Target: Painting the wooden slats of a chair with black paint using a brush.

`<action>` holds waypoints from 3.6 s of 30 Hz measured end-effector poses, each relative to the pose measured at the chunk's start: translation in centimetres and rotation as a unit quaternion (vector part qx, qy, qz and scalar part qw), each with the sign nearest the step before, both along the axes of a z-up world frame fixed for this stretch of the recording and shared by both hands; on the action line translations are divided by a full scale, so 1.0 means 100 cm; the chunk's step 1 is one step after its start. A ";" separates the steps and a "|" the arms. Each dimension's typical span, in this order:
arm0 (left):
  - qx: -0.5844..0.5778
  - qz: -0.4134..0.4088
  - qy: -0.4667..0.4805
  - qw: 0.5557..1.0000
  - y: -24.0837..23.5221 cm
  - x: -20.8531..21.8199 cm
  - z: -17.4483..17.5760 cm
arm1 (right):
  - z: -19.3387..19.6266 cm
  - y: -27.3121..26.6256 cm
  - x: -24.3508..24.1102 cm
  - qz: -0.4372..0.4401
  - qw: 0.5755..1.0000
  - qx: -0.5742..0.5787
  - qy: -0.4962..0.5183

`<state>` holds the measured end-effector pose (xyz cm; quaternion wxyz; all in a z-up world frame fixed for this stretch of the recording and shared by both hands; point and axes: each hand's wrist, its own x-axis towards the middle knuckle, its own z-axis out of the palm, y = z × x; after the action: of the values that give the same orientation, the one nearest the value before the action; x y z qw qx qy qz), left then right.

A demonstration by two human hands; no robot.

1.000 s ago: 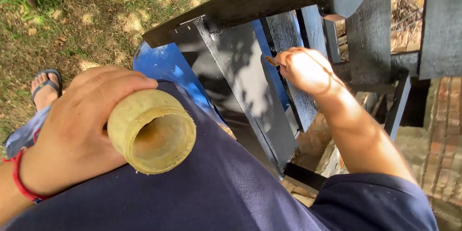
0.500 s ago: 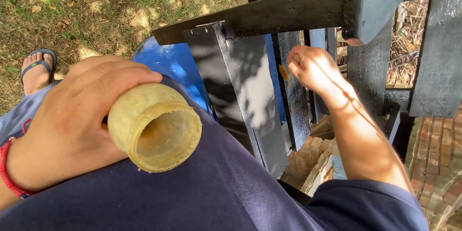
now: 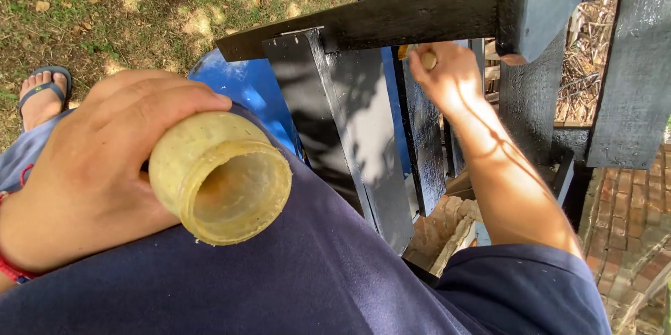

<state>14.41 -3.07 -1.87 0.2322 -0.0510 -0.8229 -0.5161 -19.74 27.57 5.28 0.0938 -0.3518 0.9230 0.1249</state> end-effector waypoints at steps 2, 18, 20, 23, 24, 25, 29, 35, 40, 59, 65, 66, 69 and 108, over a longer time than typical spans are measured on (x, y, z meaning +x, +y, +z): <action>0.002 0.001 -0.003 1.000 -0.001 0.000 -0.001 | -0.001 0.014 0.007 0.034 0.999 -0.008 -0.019; -0.004 0.010 0.014 1.000 -0.003 -0.004 -0.001 | -0.010 0.005 -0.004 0.410 0.911 -0.013 0.054; -0.001 0.010 0.008 1.000 -0.004 -0.003 -0.001 | -0.016 0.010 -0.012 0.368 0.928 0.031 0.043; 0.000 0.014 0.006 1.000 -0.006 -0.002 -0.002 | -0.015 0.008 -0.010 0.268 0.959 0.097 -0.011; 0.000 0.018 0.005 1.000 -0.006 -0.001 -0.003 | -0.014 0.004 -0.006 0.211 0.969 0.116 -0.060; 0.001 0.020 0.005 1.000 -0.006 -0.001 -0.004 | -0.018 0.010 -0.008 0.213 0.968 0.118 -0.060; 0.006 0.032 0.008 0.999 -0.007 0.000 -0.005 | -0.019 0.004 -0.001 0.060 0.969 0.209 -0.121; 0.014 0.018 0.017 1.000 -0.006 -0.005 -0.004 | -0.006 -0.015 -0.004 -0.027 0.966 0.233 -0.108; 0.020 0.002 0.003 1.000 -0.006 -0.007 -0.002 | -0.003 -0.025 0.004 -0.060 0.954 0.268 -0.121; 0.022 0.001 0.004 1.000 -0.018 -0.010 -0.003 | -0.054 0.066 0.010 0.072 0.997 0.039 0.003; 0.025 0.007 0.004 1.000 -0.019 -0.014 -0.004 | -0.042 0.048 0.052 -0.086 0.980 -0.149 -0.099; 0.023 0.000 0.003 1.000 -0.018 -0.015 -0.003 | -0.029 0.020 0.066 -0.304 0.855 -0.332 -0.258; 0.018 -0.021 0.017 0.999 -0.017 -0.017 -0.002 | -0.035 0.026 0.032 0.185 0.971 -0.131 0.081; -0.032 -0.221 -0.027 0.974 -0.012 -0.074 0.013 | -0.045 0.074 0.103 0.141 0.930 -0.166 0.295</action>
<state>7.05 -4.30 -0.57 0.0884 -0.2257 -0.8133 -0.5290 -9.48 35.00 0.74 -0.2616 -0.4364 0.8572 0.0798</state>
